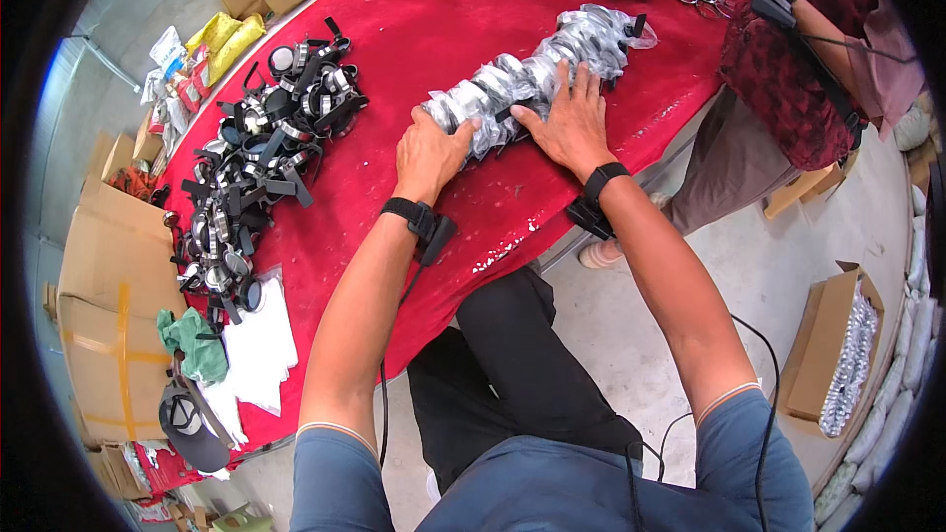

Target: The recorder is packaging round metallic components into plastic bags and placing them into boxes.

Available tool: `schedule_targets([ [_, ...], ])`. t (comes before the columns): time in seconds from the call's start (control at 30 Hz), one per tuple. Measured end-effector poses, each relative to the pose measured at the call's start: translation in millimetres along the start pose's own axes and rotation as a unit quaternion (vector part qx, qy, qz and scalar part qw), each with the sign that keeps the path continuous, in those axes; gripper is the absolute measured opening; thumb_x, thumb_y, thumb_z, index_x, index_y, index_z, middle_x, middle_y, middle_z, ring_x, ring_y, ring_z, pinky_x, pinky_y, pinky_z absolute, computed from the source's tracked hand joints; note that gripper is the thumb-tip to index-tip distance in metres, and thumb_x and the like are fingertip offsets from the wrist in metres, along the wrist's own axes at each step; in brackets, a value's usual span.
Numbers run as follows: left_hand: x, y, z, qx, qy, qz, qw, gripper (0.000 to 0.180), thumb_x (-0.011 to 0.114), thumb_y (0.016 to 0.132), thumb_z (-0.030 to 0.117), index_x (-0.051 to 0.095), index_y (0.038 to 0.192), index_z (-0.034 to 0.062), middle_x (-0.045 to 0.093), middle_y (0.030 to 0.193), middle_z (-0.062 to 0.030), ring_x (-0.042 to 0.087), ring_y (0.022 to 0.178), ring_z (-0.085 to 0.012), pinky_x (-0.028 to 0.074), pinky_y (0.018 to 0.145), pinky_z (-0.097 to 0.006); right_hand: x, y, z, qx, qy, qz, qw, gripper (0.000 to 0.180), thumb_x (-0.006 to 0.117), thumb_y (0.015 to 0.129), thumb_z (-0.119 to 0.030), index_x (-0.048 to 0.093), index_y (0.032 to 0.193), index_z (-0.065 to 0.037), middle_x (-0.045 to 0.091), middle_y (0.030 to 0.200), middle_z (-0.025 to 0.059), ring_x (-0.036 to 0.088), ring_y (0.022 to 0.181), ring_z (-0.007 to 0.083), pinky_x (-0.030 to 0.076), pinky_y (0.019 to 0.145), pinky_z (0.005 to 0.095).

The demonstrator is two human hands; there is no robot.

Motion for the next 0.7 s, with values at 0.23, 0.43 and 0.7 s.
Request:
schedule_targets([
  [0.23,-1,30,-29,-0.04,0.036,0.039,0.998,0.114,0.073,0.091,0.066,0.036,0.15,-0.0238,0.073,0.119,-0.0368,0.074,0.111,-0.048,0.06,0.094,-0.053,18,34,-27,-0.007,0.008,-0.063,0.998,0.118,0.059,0.093,-0.08,0.018,0.172,-0.002,0.016,0.174,0.0364,0.017,0.162,0.0545,0.025,0.125,0.0694],
  [0.43,-23,-20,3,0.075,-0.065,0.06,0.993,0.08,0.075,0.093,0.055,0.057,0.14,-0.0078,0.071,0.122,-0.0335,0.069,0.118,-0.0505,0.054,0.102,-0.056,6,71,72,-0.091,0.013,0.014,0.996,0.111,0.06,0.099,-0.072,0.03,0.163,0.013,0.032,0.169,0.0377,0.028,0.16,0.0486,0.019,0.133,0.05],
  [0.7,-161,-218,-164,0.055,0.01,0.224,0.973,0.05,0.085,0.084,0.025,0.073,0.127,0.0003,0.073,0.12,-0.0212,0.071,0.111,-0.0401,0.057,0.096,-0.047,-41,-90,-36,-0.09,0.216,0.053,0.971,0.054,0.062,0.11,-0.038,0.062,0.143,0.004,0.066,0.142,0.0254,0.062,0.133,0.0383,0.045,0.114,0.046],
])
Point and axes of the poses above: each hand's wrist, its own y-axis towards the middle knuckle, its own x-axis out of the palm, z = x × y, the point moved 2 cm from there along y, towards the middle knuckle
